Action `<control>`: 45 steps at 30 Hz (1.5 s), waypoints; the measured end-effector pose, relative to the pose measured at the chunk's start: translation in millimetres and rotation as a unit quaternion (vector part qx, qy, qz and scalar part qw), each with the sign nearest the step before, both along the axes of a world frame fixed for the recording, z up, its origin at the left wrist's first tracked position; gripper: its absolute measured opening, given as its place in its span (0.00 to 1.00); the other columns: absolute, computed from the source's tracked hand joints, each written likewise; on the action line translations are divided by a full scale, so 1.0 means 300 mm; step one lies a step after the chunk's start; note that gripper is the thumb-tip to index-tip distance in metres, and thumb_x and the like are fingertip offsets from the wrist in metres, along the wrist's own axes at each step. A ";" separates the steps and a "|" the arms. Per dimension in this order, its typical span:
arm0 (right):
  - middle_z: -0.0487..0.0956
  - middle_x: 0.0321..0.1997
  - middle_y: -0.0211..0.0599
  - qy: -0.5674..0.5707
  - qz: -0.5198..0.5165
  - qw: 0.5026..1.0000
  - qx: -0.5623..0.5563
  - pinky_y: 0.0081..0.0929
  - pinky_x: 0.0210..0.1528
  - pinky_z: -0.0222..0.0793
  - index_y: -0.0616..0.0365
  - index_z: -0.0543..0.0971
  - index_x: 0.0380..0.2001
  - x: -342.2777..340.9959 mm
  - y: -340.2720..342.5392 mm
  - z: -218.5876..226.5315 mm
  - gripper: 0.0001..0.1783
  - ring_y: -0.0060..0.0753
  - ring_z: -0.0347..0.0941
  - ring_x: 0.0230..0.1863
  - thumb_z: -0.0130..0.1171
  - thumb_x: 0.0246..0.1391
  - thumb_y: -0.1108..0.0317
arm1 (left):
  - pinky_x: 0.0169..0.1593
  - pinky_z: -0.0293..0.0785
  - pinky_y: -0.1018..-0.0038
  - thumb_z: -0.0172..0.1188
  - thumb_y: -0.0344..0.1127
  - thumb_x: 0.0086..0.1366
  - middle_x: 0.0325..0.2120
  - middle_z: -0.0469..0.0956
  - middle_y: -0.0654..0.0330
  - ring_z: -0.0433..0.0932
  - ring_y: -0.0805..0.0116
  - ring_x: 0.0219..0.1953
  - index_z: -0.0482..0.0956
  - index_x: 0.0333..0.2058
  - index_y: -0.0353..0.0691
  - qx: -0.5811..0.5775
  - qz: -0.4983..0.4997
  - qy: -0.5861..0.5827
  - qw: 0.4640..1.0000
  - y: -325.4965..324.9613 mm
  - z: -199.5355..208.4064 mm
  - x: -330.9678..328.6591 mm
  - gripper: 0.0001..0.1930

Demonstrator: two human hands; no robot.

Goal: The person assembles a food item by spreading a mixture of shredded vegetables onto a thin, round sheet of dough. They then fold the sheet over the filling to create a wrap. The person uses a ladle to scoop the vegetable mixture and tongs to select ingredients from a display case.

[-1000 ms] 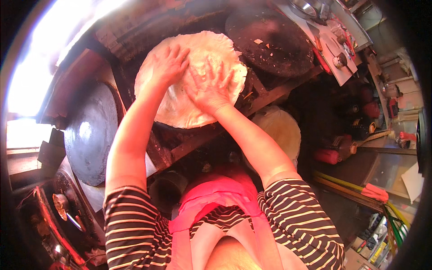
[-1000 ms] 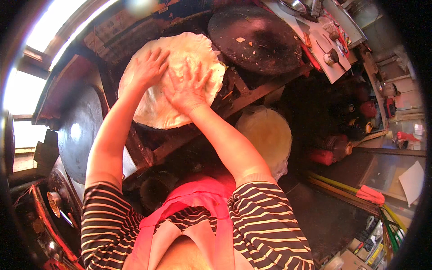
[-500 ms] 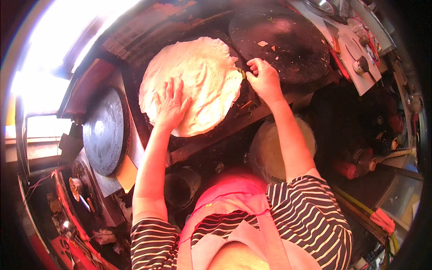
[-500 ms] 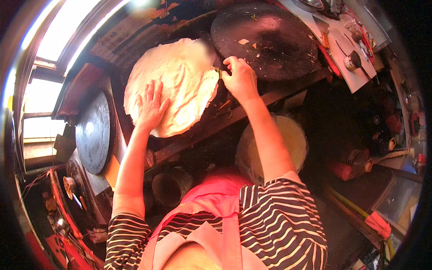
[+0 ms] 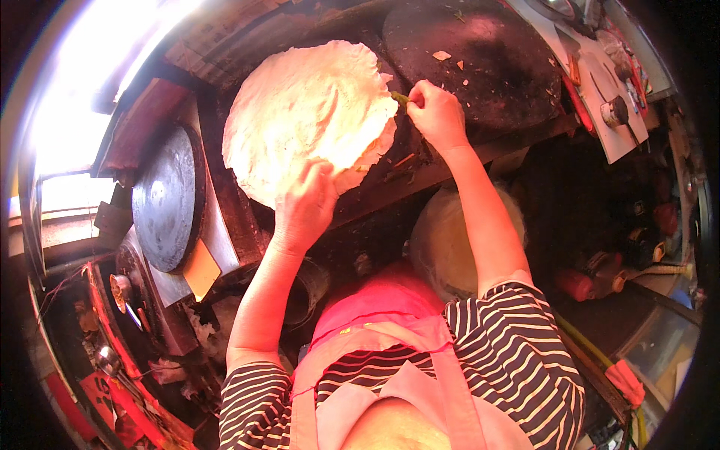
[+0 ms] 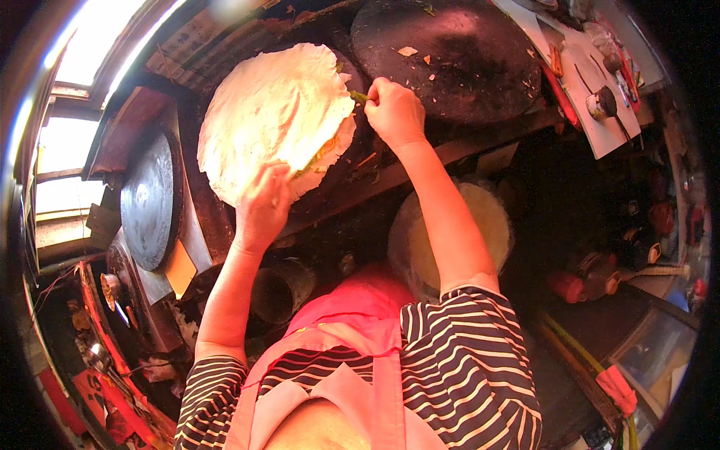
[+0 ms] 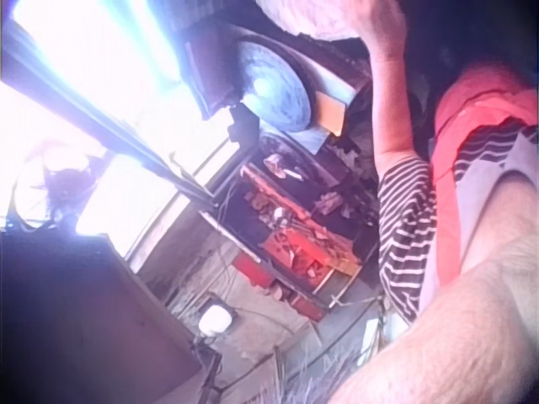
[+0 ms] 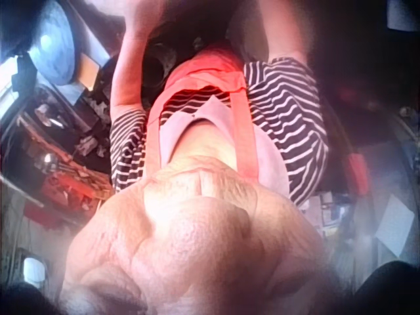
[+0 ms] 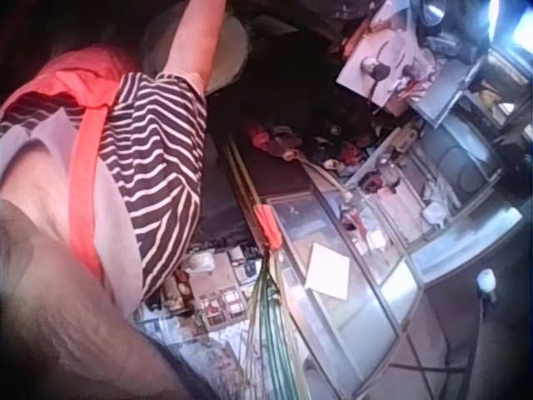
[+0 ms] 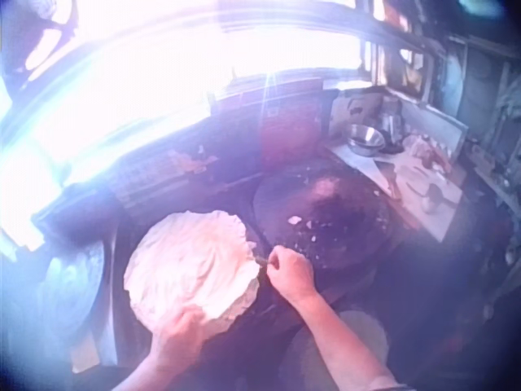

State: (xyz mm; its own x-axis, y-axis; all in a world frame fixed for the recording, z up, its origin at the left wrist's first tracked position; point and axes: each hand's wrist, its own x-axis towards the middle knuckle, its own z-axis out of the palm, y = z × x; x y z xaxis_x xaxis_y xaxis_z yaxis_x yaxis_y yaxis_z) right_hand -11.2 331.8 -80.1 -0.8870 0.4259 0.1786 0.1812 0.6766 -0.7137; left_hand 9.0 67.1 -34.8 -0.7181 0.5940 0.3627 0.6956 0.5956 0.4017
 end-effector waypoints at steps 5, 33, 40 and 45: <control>0.79 0.30 0.42 0.091 0.020 0.995 -0.037 0.39 0.36 0.72 0.56 0.76 0.28 0.028 -0.060 0.087 0.06 0.48 0.76 0.34 0.59 0.47 0.67 | 0.36 0.74 0.73 0.54 0.34 0.66 0.26 0.81 0.54 0.81 0.66 0.30 0.79 0.34 0.31 0.202 0.137 -0.132 0.961 -0.011 0.043 -0.070 0.11; 0.77 0.26 0.26 0.104 0.010 0.917 -0.386 0.18 0.30 0.70 0.62 0.76 0.29 0.269 -0.091 0.054 0.04 0.16 0.72 0.26 0.61 0.53 0.73 | 0.39 0.72 0.79 0.55 0.37 0.67 0.25 0.82 0.59 0.79 0.79 0.32 0.78 0.36 0.33 0.270 0.108 -0.175 0.941 -0.022 0.062 -0.102 0.11; 0.78 0.36 0.41 0.131 0.074 0.985 -0.087 0.31 0.40 0.73 0.59 0.76 0.36 0.158 -0.197 0.130 0.11 0.39 0.77 0.37 0.62 0.49 0.70 | 0.39 0.73 0.79 0.55 0.35 0.66 0.27 0.82 0.58 0.79 0.78 0.34 0.78 0.37 0.32 0.336 0.082 -0.219 0.912 -0.024 0.054 -0.106 0.10; 0.71 0.46 0.42 0.016 -0.018 0.995 0.096 0.41 0.50 0.67 0.56 0.70 0.44 0.134 -0.202 0.067 0.25 0.46 0.68 0.50 0.66 0.43 0.63 | 0.42 0.73 0.70 0.61 0.36 0.59 0.35 0.78 0.57 0.79 0.61 0.38 0.76 0.41 0.38 0.049 0.077 -0.110 0.990 -0.007 0.012 -0.015 0.12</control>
State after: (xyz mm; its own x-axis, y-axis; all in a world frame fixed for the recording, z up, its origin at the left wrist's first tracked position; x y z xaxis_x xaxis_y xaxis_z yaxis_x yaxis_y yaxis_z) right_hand 29.0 271.2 -59.9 -0.8644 0.4124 0.2877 0.1865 0.7943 -0.5782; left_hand 4.5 65.0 -31.2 -0.8654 0.4410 0.2379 0.4889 0.6389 0.5939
